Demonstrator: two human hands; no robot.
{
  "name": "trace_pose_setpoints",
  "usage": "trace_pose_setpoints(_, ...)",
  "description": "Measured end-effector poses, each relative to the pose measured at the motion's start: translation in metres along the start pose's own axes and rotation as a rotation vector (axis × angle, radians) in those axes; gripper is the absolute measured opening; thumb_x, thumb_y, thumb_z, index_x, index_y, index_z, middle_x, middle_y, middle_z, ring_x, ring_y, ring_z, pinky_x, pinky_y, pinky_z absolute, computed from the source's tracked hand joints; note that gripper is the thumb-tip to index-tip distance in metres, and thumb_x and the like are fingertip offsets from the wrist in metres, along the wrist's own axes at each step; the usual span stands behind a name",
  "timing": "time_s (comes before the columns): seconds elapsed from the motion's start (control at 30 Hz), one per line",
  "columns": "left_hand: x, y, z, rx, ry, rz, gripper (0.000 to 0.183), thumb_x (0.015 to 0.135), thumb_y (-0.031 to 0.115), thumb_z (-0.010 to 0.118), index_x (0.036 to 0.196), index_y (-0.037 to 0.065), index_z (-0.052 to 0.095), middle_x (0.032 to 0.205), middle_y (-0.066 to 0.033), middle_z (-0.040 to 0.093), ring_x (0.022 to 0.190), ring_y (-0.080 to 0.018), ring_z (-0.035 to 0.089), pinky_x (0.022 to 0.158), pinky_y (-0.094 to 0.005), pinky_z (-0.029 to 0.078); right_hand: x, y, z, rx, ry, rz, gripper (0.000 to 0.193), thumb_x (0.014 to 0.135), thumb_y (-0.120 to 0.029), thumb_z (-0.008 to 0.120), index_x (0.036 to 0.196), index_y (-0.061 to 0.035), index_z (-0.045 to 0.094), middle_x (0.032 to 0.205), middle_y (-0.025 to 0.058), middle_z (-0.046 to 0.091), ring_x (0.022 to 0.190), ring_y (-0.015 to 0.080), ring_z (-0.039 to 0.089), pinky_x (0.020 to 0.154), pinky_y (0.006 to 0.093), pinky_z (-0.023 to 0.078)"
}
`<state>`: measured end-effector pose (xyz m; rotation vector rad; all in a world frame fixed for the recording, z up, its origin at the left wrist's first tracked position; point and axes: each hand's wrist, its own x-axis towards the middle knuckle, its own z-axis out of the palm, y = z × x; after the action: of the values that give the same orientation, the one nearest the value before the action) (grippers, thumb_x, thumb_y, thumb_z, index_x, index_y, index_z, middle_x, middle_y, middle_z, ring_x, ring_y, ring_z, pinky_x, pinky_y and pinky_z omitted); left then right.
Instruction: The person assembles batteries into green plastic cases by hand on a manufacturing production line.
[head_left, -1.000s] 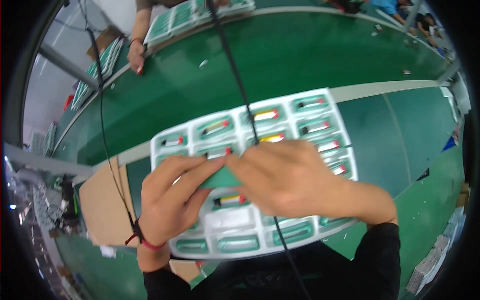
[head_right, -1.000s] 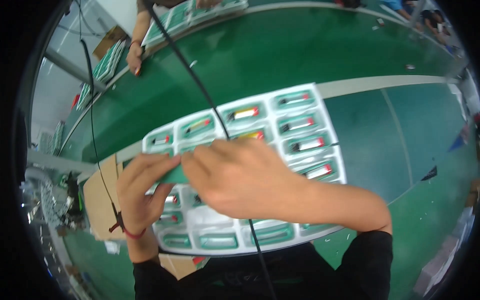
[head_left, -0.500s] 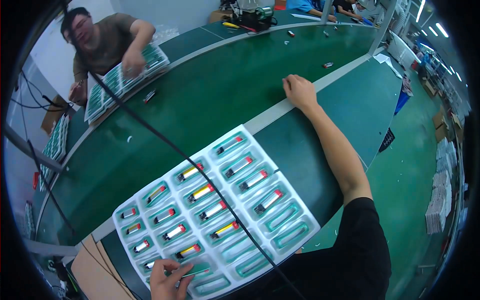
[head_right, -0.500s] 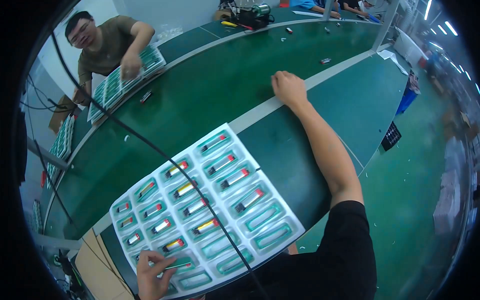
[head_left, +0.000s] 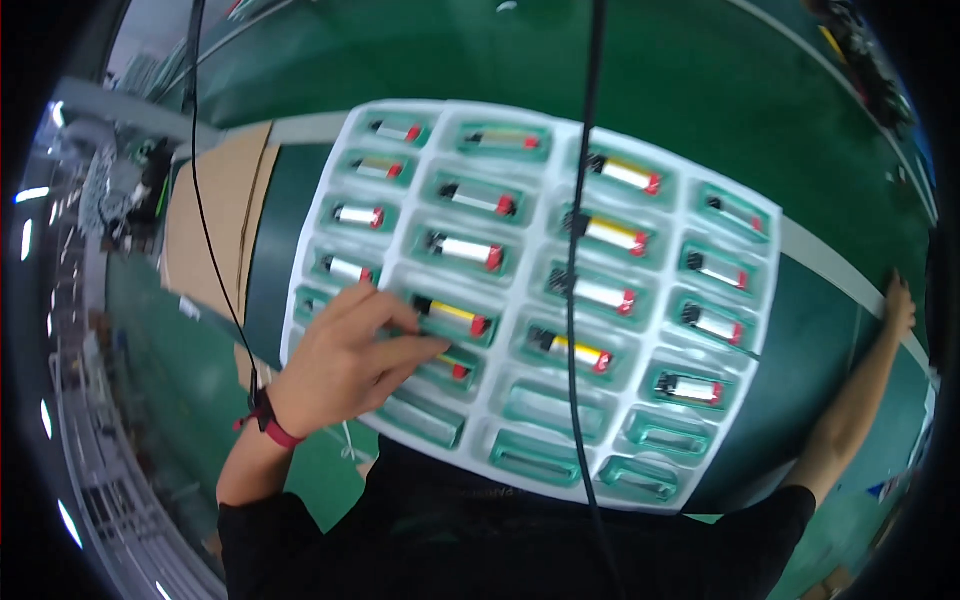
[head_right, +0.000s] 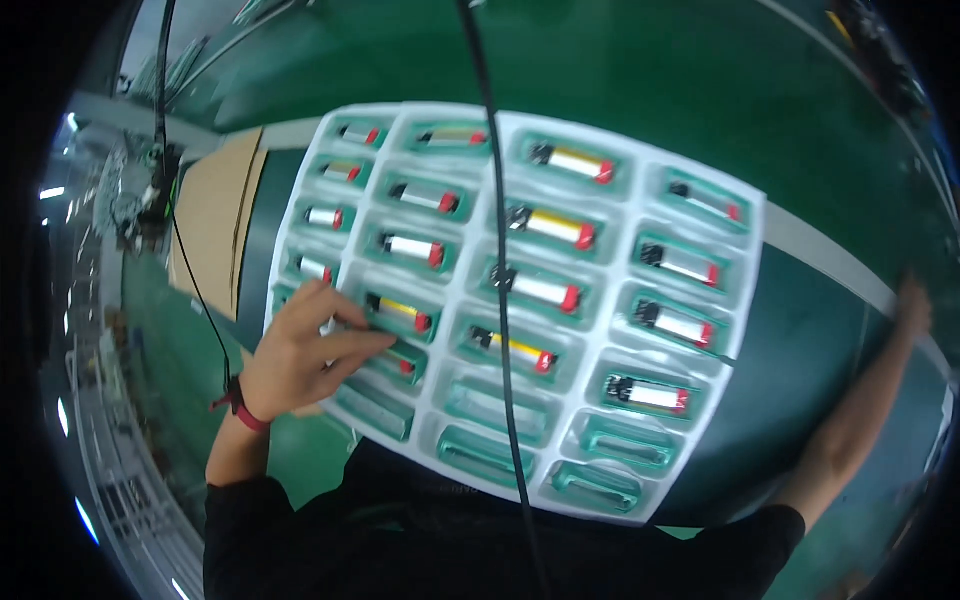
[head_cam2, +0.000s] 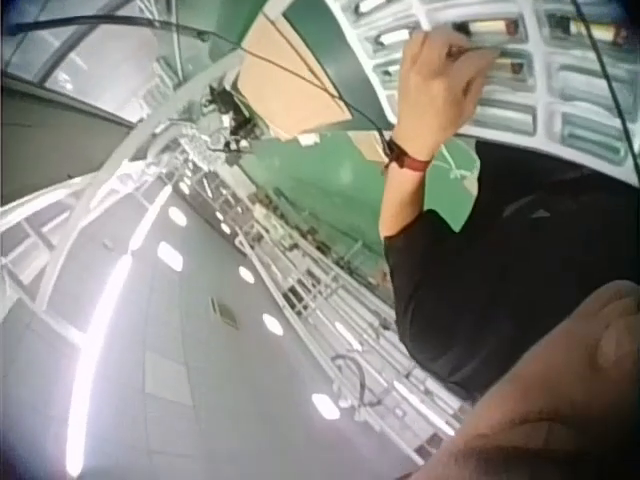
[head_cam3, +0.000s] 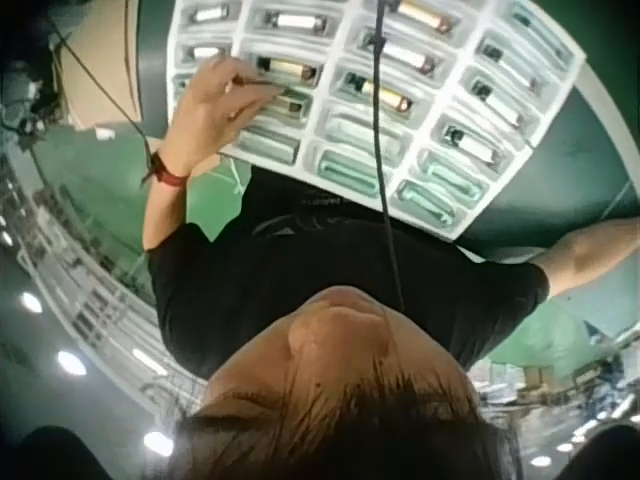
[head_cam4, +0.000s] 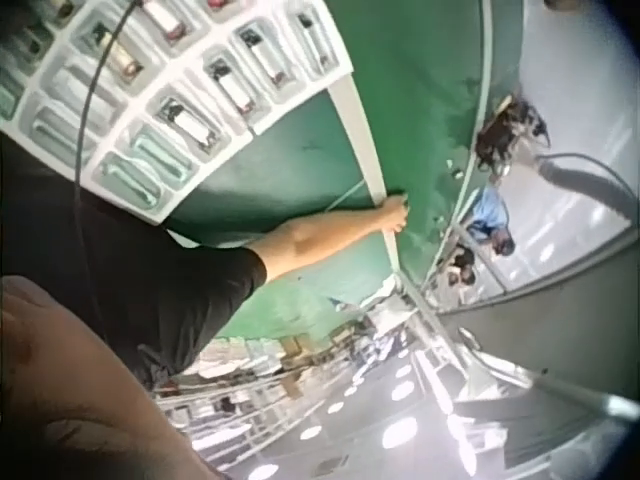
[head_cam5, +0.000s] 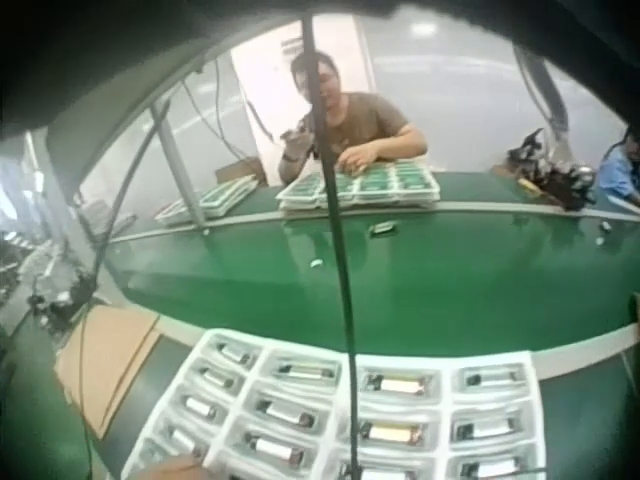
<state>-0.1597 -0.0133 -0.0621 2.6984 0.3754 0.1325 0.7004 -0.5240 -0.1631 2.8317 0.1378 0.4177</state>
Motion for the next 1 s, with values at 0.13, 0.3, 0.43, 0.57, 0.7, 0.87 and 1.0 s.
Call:
trace_pose_setpoints(0.13, 0.015, 0.037, -0.007, -0.003, 0.014, 0.000, 0.031, 0.065, 0.010, 0.077, 0.096, 0.009, 0.071, 0.086, -0.0037, 0.053, 0.075, -0.0217, 0.051, 0.065, -0.0322, 0.043, -0.001, -0.050, 0.043, 0.053, -0.046, 0.032, 0.059, 0.093, -0.055, 0.034, 0.132, -0.0122, 0.048, 0.129, 0.0194, 0.055, 0.119, 0.0410, 0.050, 0.098, 0.0513, 0.039)
trace_pose_setpoints(0.3, 0.040, 0.064, 0.030, -0.056, -0.103, 0.253, 0.039, 0.063, 0.018, 0.079, 0.099, 0.007, 0.067, 0.090, -0.0034, 0.054, 0.078, -0.0202, 0.052, 0.067, -0.0295, 0.044, -0.050, -0.088, 0.013, 0.442, 0.193, -0.236, 0.041, 0.096, -0.040, 0.039, 0.122, -0.0106, 0.051, 0.119, 0.0203, 0.059, 0.107, 0.0434, 0.057, 0.089, 0.0488, 0.046)
trace_pose_setpoints(0.43, 0.054, 0.067, 0.041, 0.048, -0.201, 0.396, 0.044, 0.066, 0.023, 0.077, 0.103, 0.005, 0.062, 0.090, -0.0030, 0.052, 0.080, -0.0201, 0.050, 0.066, -0.0303, 0.045, -0.157, -0.171, -0.092, 0.686, 0.321, -0.164, 0.043, 0.090, -0.038, 0.054, 0.124, -0.0109, 0.059, 0.112, 0.0135, 0.065, 0.106, 0.0288, 0.062, 0.090, 0.0379, 0.046)
trace_pose_setpoints(0.57, 0.055, 0.068, 0.008, 0.065, -0.231, 0.435, 0.042, 0.064, 0.024, 0.077, 0.097, 0.004, 0.061, 0.086, -0.0046, 0.051, 0.078, -0.0224, 0.051, 0.065, -0.0317, 0.046, -0.240, -0.228, -0.224, 1.352, 0.151, -0.351, 0.031, 0.092, -0.019, 0.055, 0.115, -0.0009, 0.064, 0.089, 0.0045, 0.065, 0.075, 0.0088, 0.055, 0.068, 0.0221, 0.044)
trace_pose_setpoints(0.7, 0.057, 0.057, -0.023, -0.018, -0.317, 0.272, 0.039, 0.063, 0.019, 0.075, 0.090, 0.003, 0.052, 0.083, -0.0099, 0.055, 0.079, -0.0250, 0.060, 0.064, -0.0352, 0.050, -0.330, -0.290, -0.307, 1.745, 0.082, -0.530, 0.021, 0.089, -0.012, 0.060, 0.105, 0.0020, 0.063, 0.086, 0.0046, 0.064, 0.072, 0.0088, 0.057, 0.063, 0.0223, 0.045)
trace_pose_setpoints(0.87, 0.055, 0.016, -0.059, -0.543, 0.010, 0.052, 0.041, 0.063, 0.005, 0.067, 0.101, 0.004, 0.053, 0.077, -0.0114, 0.059, 0.067, -0.0201, 0.059, 0.063, -0.0293, 0.047, -0.426, -0.319, -0.388, 2.112, -0.413, -0.709, 0.022, 0.087, -0.009, 0.063, 0.105, 0.0028, 0.060, 0.083, 0.0069, 0.065, 0.072, 0.0087, 0.059, 0.062, 0.0210, 0.045)
trace_pose_setpoints(1.0, 0.076, 0.015, -0.065, -0.563, 0.329, 0.182, 0.040, 0.060, -0.002, 0.071, 0.098, 0.005, 0.060, 0.073, -0.0066, 0.058, 0.067, -0.0147, 0.055, 0.061, -0.0253, 0.044, -0.466, -0.330, -0.414, 2.157, -0.738, -0.703, 0.020, 0.090, -0.010, 0.060, 0.106, 0.0027, 0.060, 0.082, 0.0079, 0.066, 0.070, 0.0086, 0.058, 0.061, 0.0217, 0.045)
